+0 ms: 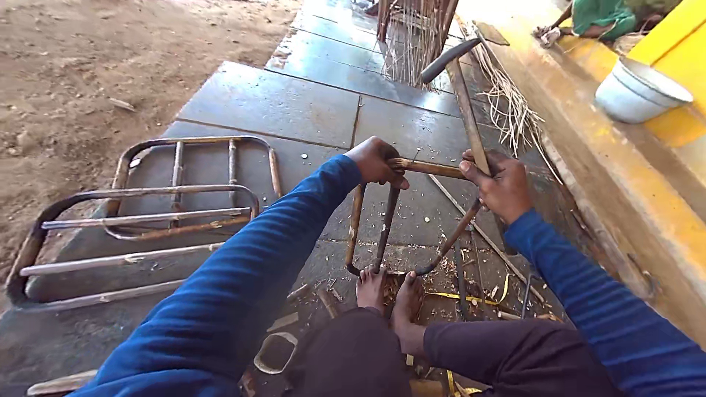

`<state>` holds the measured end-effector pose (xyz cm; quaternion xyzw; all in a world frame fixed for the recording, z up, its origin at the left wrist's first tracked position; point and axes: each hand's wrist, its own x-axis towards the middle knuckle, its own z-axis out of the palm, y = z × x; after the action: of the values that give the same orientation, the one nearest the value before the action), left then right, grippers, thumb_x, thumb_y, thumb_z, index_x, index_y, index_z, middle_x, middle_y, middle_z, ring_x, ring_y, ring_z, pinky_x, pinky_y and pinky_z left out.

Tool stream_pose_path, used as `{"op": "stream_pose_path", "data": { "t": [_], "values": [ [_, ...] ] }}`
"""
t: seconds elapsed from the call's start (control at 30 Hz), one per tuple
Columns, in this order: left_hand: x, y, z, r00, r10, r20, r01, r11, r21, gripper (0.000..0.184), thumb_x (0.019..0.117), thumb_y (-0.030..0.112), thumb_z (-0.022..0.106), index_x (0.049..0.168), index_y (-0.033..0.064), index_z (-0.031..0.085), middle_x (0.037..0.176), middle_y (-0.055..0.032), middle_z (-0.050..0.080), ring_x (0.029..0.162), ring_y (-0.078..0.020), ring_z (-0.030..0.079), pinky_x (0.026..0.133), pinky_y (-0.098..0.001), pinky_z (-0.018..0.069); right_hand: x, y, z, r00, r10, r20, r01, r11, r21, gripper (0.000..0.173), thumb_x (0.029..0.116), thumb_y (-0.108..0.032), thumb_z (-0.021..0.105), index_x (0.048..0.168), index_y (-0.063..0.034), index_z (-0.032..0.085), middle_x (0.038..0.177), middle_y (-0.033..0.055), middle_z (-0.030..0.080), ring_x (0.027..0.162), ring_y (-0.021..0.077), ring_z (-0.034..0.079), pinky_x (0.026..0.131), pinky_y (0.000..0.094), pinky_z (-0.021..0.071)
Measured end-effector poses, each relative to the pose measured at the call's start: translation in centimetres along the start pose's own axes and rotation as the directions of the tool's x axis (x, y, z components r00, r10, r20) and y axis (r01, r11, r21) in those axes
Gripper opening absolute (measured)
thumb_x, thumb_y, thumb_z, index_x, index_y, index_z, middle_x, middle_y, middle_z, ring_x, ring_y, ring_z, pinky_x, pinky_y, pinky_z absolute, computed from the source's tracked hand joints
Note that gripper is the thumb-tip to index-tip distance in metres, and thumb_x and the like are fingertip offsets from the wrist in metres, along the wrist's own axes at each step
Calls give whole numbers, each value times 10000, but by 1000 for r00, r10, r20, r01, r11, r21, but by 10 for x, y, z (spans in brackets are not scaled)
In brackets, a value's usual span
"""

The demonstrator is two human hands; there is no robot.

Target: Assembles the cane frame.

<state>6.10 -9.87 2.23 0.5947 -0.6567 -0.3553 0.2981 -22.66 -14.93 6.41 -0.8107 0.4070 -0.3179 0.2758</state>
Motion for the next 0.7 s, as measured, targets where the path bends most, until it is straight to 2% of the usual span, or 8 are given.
{"op": "stream_pose_path", "data": {
  "t": [0.07,0.13,0.2,0.27,0.33,0.4,0.57,0.7],
  "values": [
    [7,1,1,1000,-18,-14,19,997,74,392,739,371,935,941,85,757,754,-62,693,595,-155,611,588,-385,534,19,12,13,995,42,89,-43,999,15,339,967,-311,735,1241,-113,708,911,36,723,469,109,521,418,310,471],
    [15,3,-1,999,-52,-4,52,991,127,422,740,416,927,978,103,772,806,-73,712,640,-181,636,630,-430,551,32,19,23,986,70,152,-72,997,2,301,965,-301,739,1201,-115,724,797,42,686,431,124,487,393,320,451],
    [17,8,-5,997,-75,-1,74,985,158,382,764,395,916,974,106,778,812,-69,727,645,-185,659,655,-432,573,39,22,30,981,86,173,-79,996,-44,262,965,-306,738,1157,-128,736,761,44,676,438,132,492,410,332,450],
    [18,13,-7,997,-60,47,52,985,166,286,814,320,886,939,91,769,787,-54,737,649,-169,687,669,-409,594,39,24,30,980,89,181,-85,996,-31,249,962,-293,743,1143,-123,734,765,39,672,421,119,481,384,313,446],
    [19,17,-11,992,-45,122,26,987,158,220,860,270,850,933,81,766,758,-48,731,610,-151,673,618,-367,585,37,24,28,981,86,176,-86,996,-5,246,956,-276,751,1138,-112,729,781,39,677,420,113,481,383,304,449],
    [21,17,-11,992,-41,122,22,988,156,221,853,284,857,933,95,777,725,-41,712,550,-128,617,554,-333,536,36,22,24,981,87,171,-88,996,-5,238,953,-271,755,1131,-114,732,785,36,682,413,110,479,375,301,450],
    [17,20,-12,991,-98,91,77,975,211,256,817,341,883,924,128,790,704,-30,704,526,-114,593,538,-324,520,34,17,24,981,105,162,-110,994,19,226,933,-250,777,1100,-103,734,706,42,653,376,118,473,336,299,448],
    [18,30,-12,980,-164,113,130,957,261,256,800,351,895,910,144,792,690,-36,698,511,-124,588,529,-322,521,32,16,23,986,109,130,-117,992,54,233,914,-225,798,1084,-81,732,728,51,662,378,120,472,335,294,449]
  ]
}}
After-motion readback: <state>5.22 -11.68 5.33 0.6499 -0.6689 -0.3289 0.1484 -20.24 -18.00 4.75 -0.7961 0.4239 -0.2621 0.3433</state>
